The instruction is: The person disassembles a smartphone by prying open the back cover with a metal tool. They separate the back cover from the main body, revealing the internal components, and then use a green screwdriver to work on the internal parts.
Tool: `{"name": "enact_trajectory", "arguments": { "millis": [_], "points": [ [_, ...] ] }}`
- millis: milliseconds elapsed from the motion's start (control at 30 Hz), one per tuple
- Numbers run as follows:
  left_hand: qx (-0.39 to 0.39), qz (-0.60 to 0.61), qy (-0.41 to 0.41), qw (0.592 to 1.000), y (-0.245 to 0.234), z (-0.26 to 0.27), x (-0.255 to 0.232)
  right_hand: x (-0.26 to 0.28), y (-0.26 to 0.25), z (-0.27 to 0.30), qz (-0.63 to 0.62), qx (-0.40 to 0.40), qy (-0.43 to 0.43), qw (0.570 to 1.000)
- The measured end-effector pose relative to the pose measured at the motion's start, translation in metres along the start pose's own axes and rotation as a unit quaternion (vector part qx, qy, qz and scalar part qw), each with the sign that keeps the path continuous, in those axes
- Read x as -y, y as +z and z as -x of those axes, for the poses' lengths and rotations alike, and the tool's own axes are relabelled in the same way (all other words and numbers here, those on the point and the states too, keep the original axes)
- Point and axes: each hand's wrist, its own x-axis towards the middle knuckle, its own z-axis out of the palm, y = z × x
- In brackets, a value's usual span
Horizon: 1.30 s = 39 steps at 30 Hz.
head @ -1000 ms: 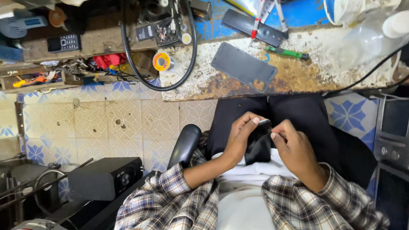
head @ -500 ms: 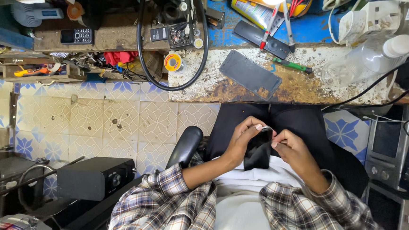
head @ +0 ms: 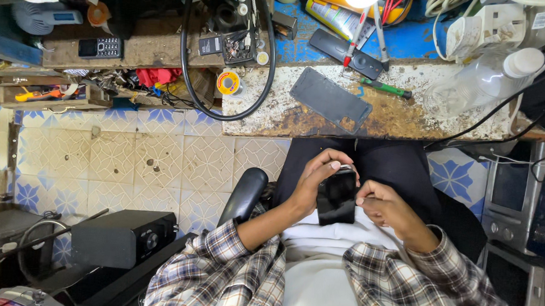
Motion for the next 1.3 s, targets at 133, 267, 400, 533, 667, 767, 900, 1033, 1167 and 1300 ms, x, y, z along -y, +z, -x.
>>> {"name": "enact_trajectory", "arguments": {
  "millis": [133, 267, 400, 533, 667, 767, 900, 1033, 1167, 1300],
  "points": [
    [0.011, -0.001, -0.004, 1.000, 0.004, -0.002, -0.010, 0.011, 0.006, 0.004, -0.041, 0.031, 0.018, 0.999],
    [-0.005, 0.026, 0.004, 1.000, -0.002, -0.008, -0.011, 0.004, 0.009, 0.000, 0.060, -0.026, -0.058, 0.996],
    [-0.029, 0.055, 0.014, 0.998, -0.007, -0.010, -0.009, 0.038, 0.036, 0.019, 0.355, -0.123, -0.097, 0.922],
    [-0.037, 0.041, 0.016, 0.998, -0.004, -0.009, -0.014, 0.043, 0.052, 0.027, 0.503, -0.131, -0.097, 0.849],
    [-0.042, 0.048, 0.016, 0.998, -0.005, -0.008, -0.012, 0.043, 0.045, 0.021, 0.453, -0.113, -0.074, 0.881],
    [-0.034, 0.059, 0.015, 0.998, -0.006, -0.010, -0.010, 0.028, 0.024, 0.008, 0.325, -0.085, -0.028, 0.941],
    [-0.014, 0.095, 0.001, 0.995, -0.008, -0.010, -0.011, 0.008, 0.001, -0.004, 0.054, 0.014, 0.006, 0.998],
    [-0.007, 0.124, 0.004, 0.992, -0.017, -0.016, -0.005, 0.014, 0.005, -0.003, 0.016, 0.019, -0.011, 1.000],
    [-0.015, 0.157, 0.039, 0.987, -0.023, -0.024, -0.014, 0.030, 0.022, 0.005, 0.183, -0.093, -0.127, 0.970],
    [-0.033, 0.284, 0.076, 0.955, -0.048, -0.034, 0.002, 0.020, 0.025, 0.001, 0.185, -0.183, -0.204, 0.944]
  ]
}}
